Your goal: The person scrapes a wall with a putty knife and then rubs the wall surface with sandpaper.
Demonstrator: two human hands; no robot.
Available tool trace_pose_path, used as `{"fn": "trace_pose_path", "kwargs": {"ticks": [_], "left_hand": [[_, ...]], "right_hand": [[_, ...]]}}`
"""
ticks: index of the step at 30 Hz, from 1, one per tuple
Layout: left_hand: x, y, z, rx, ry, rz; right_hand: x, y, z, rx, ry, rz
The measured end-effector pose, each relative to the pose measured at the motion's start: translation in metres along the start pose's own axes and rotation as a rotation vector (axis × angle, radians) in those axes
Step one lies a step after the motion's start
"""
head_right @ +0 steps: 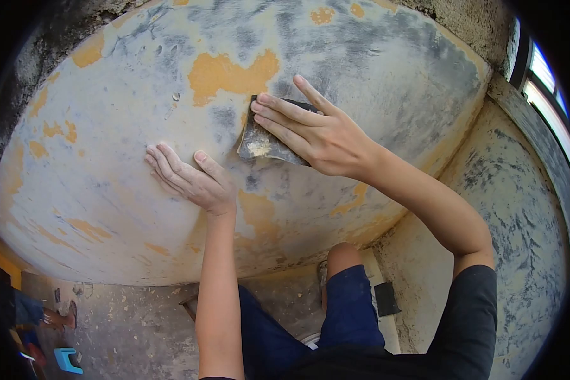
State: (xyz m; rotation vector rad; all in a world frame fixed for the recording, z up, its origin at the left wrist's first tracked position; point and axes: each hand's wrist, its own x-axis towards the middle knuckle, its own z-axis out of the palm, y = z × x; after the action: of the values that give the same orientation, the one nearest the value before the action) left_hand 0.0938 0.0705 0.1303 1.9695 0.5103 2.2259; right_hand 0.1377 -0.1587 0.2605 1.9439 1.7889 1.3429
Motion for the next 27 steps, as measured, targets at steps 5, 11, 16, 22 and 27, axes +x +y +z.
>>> {"fn": "trace_pose_path", "kwargs": {"ticks": [5, 11, 16, 22, 27], "left_hand": [[0.0, -0.003, -0.002, 0.019, -0.015, 0.01], [0.001, -0.001, -0.001, 0.015, -0.008, 0.008], [0.002, -0.001, -0.001, 0.012, 0.002, 0.0], [-0.001, -0.004, -0.002, 0.012, -0.048, -0.008], [-0.001, 0.0, 0.0, -0.007, -0.01, -0.007]], "right_hand": [[0.05, -0.01, 0.014, 0.033, 0.156, -0.015], [0.002, -0.012, 0.009, -0.013, 0.044, 0.048], [0.022, -0.015, 0.021, -0.036, 0.114, 0.068], [0.033, -0.028, 0.022, 0.092, 0.2, 0.159], [-0.008, -0.022, 0.024, 0.048, 0.114, 0.2]]}}
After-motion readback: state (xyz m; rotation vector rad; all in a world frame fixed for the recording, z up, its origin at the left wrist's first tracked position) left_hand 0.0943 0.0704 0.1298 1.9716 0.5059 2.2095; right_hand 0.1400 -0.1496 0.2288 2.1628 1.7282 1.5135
